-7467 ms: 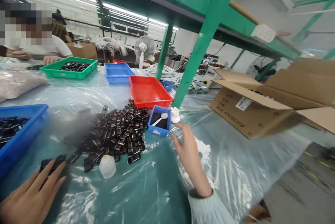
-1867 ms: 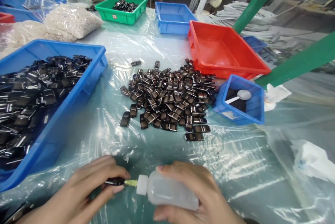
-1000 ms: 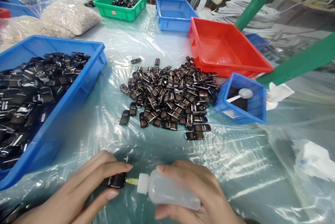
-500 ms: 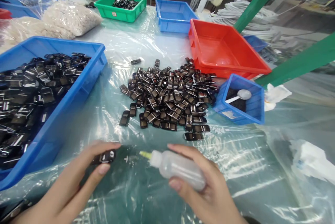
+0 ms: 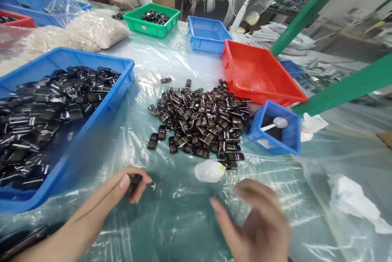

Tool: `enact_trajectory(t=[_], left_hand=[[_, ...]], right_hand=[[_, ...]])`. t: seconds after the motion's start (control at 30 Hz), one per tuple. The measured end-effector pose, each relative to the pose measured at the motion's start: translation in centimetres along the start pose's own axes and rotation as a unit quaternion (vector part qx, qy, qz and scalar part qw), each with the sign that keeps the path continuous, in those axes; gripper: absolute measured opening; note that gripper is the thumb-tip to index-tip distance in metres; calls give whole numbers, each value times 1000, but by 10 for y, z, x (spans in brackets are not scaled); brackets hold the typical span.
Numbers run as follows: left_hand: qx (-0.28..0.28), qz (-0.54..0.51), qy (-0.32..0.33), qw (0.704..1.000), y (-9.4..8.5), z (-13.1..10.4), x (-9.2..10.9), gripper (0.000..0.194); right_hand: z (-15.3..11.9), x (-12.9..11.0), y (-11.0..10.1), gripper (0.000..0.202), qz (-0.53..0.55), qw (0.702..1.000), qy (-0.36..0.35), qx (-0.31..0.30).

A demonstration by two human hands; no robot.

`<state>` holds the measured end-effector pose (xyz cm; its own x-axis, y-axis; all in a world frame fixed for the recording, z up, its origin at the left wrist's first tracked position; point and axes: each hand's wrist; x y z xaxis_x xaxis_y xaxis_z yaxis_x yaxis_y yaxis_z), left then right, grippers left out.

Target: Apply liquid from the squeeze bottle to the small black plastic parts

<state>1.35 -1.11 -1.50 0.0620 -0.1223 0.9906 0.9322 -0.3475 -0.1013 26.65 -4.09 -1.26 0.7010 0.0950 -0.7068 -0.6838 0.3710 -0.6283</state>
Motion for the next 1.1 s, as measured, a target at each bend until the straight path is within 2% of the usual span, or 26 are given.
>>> enact_trajectory(t=[0.07,0.17,0.2,0.27,0.33,0.4,0.5,0.57,0.6,0.63,0.67,0.7,0.73,0.77,0.8,0.87,1.1], left_hand=[[-18,-22,-29,999,-1,-1,8,47],[-39,-51,-56,996,-3,-1,22,44],[-38,-56,-53,996,-3,-1,24,43],[-37,-61,-48,996,-4,-2,26,42],[-43,-55,-56,996,-4,-3,24,39],[-58,-48,-63,995,-4,-4,21,39],[-71,-52,-59,994,-5,-5,20,43],[-72,-56,-66,994,-5,-5,22,43],[-72,-60,-76,993,-5,-6,23,44],[-74,-66,-90,991,-5,-6,25,44],[-78,-77,-103,989,-4,-7,26,45],[-84,-92,-114,986,-4,-7,27,46],[-92,-108,-122,982,-4,-7,28,46],[-98,-120,-125,980,-3,-7,28,46],[-105,-129,-127,978,-3,-8,27,46],[-115,-138,-126,976,-3,-8,26,47],[-132,-116,-130,976,-5,-8,26,49]], right_hand=[[-7,-11,3,33,-62,984,-124,-114],[-8,-30,26,41,-116,953,-193,-204],[-5,-35,36,44,-125,945,-207,-222],[2,-40,53,33,-102,936,-240,-237],[10,-42,64,25,-85,936,-239,-245],[16,-43,65,26,-67,943,-208,-251],[22,-51,55,21,-25,956,-132,-260],[24,-59,47,14,33,958,-51,-279],[24,-62,43,11,89,949,11,-303],[24,-65,41,10,162,924,80,-336],[24,-67,40,10,244,882,152,-374],[23,-68,39,11,323,825,215,-410],[22,-68,40,11,386,767,264,-440],[21,-68,42,10,426,722,291,-461],[20,-68,43,9,450,691,309,-474],[18,-67,46,10,467,661,330,-485],[18,-68,47,14,470,645,342,-495]])
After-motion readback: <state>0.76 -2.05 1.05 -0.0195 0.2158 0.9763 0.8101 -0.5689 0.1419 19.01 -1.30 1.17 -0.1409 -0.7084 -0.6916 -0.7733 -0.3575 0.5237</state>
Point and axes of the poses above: each hand's wrist, its own z-axis towards the middle knuckle, its own y-axis out of the palm, x = y × z, and after that the axes turned 15 degrees about y, right-handed
